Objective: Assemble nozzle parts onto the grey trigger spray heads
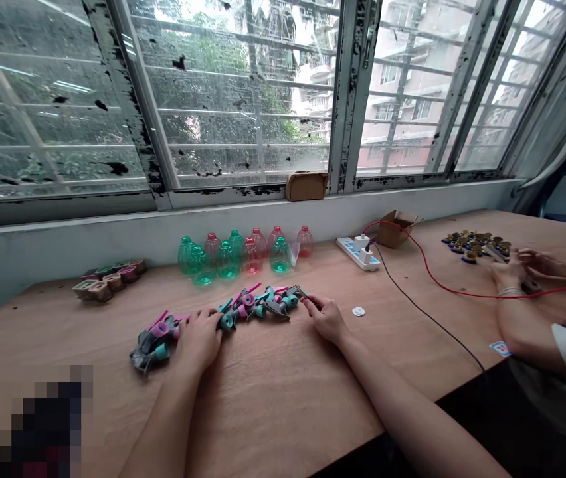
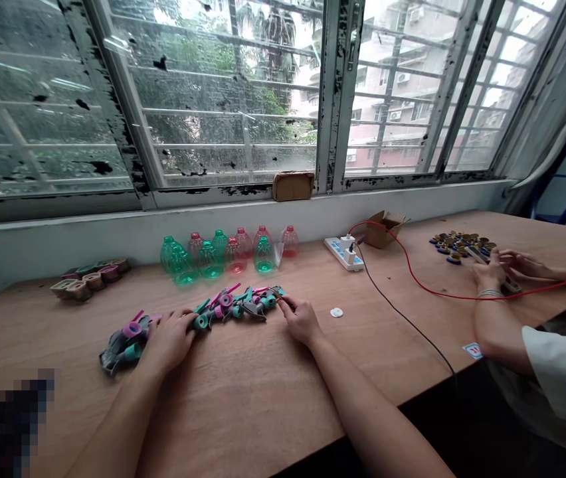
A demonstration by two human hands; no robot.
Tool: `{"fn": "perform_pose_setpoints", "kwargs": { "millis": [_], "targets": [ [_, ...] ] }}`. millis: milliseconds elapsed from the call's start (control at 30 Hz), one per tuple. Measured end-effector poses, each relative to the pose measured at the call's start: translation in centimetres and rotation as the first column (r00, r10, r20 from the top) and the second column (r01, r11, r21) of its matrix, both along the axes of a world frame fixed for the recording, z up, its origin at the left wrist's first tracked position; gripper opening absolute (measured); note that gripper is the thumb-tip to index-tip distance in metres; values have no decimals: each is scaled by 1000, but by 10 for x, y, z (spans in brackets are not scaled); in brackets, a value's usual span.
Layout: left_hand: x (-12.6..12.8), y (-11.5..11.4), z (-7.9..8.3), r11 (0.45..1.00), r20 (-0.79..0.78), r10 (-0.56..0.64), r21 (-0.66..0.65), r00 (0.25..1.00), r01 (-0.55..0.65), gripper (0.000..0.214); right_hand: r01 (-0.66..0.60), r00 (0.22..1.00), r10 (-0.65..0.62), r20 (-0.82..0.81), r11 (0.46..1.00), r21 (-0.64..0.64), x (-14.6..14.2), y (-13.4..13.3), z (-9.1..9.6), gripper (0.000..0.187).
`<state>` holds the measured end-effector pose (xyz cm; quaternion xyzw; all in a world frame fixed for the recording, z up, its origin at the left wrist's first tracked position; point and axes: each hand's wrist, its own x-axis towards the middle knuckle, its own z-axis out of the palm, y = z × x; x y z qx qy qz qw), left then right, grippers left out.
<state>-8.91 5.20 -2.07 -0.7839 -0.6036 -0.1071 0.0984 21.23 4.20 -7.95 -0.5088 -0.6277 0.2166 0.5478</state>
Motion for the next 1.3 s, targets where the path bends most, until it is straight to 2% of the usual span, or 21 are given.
{"fn": "perform_pose_setpoints", "kwargs": {
  "millis": [200, 267, 433, 533, 600, 667, 800, 967, 1033, 1100, 1133, 1300],
  "targets": [
    [14, 2, -11, 988, 125, -154, -9, 980, 156, 33, 7, 1000, -7, 21, 1000, 8, 1, 0, 1, 36],
    [18, 2, -13, 985, 168, -171, -4, 971, 174, 32, 8, 1000, -8, 22, 1000, 12, 1, 0, 1, 36],
    [26, -6, -3, 972, 230, -203, 167, 952, 167, 29, 10, 1000, -10, -18, 1000, 4, 2, 0, 1, 34],
    [37, -17, 4, 930, 340, -358, 208, 870, 302, 23, 0, 1000, 0, -27, 1000, -6, 2, -1, 3, 34],
    [48, -26, 4, 886, 411, -458, 141, 788, 441, 18, -39, 999, 38, -33, 999, -12, 2, -2, 4, 33],
    [60, -33, 0, 847, 450, -483, 22, 751, 532, 18, -89, 995, 88, -37, 996, -16, 1, -2, 5, 32],
    [77, -41, -14, 812, 460, -448, -150, 766, 564, 19, -127, 992, 126, -13, 992, -14, 0, -4, 7, 30],
    [78, -42, -17, 785, 497, -448, -179, 743, 593, 21, -135, 984, 136, 116, 991, -14, 2, -22, 26, 35],
    [78, -41, -15, 778, 498, -454, -184, 739, 601, 21, -219, 940, 227, 254, 974, -61, 6, -35, 40, 36],
    [78, -41, -14, 766, 491, -467, -191, 735, 614, 17, -285, 850, 315, 423, 949, -135, 9, -50, 54, 34],
    [79, -40, -14, 761, 487, -473, -194, 734, 619, 15, -283, 800, 320, 507, 947, -152, 10, -56, 60, 33],
    [80, -39, -16, 749, 486, -469, -222, 737, 624, 13, -163, 554, 145, 820, 984, -64, 4, -76, 77, 28]
  ]
}}
